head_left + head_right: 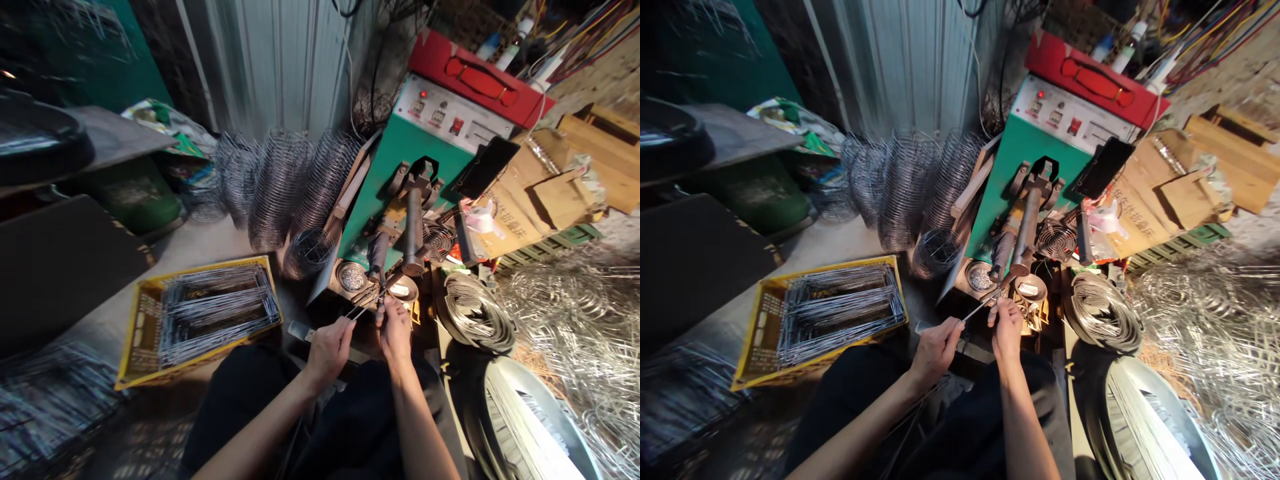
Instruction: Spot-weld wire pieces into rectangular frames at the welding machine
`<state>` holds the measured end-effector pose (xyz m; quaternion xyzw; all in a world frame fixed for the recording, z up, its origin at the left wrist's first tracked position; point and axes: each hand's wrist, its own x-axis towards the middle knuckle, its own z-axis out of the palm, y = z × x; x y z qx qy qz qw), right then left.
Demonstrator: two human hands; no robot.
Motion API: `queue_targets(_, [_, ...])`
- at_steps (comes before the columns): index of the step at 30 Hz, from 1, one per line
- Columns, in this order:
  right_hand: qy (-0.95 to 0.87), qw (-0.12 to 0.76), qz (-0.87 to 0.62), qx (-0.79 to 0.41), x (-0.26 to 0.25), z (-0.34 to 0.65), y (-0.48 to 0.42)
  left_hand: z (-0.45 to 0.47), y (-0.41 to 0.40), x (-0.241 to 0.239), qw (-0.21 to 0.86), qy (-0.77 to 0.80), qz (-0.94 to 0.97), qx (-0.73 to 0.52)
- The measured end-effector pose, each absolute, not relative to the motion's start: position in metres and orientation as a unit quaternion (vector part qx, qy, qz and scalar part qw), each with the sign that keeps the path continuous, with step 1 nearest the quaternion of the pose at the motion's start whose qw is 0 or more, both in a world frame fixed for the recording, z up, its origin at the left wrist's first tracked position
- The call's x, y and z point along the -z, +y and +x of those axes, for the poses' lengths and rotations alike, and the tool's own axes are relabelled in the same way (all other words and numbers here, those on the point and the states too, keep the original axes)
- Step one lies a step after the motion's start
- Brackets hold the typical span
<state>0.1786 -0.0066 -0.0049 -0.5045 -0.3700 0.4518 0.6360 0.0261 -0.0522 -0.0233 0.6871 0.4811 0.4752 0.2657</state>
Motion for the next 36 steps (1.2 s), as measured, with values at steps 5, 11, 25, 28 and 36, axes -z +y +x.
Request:
queue_targets(5, [-0.382, 0.630, -0.510, -0.444, 0.0059, 0.1793, -0.0056, 0.0268, -0.0517, 0.0223, 0.275, 0.482, 0.683, -0.475])
queue_targets(11, [-0.397, 0.634, -0.503, -0.432, 0.0084, 0.1798, -0.0027, 0.0272, -0.0503, 0.0208, 0.275, 0.484, 0.682, -0.474])
queue_targets(25, [-0.349, 0.638, -0.497, -0.473, 0.0071, 0.1827, -0.0008, 0.0218, -0.0460, 0.0147, 0.248, 0.500, 0.696, -0.451])
queue_targets(28, [-0.339, 0.637, -0.493, -0.486, 0.0066, 0.1820, -0.0008, 0.0221, -0.0468, 0.0154, 0.242, 0.500, 0.703, -0.445])
queue_targets(36, [-0.357, 0.626, -0.493, -0.487, 0.0059, 0.1860, 0.0001, 0.0205, -0.0467, 0.0149, 0.235, 0.489, 0.714, -0.443])
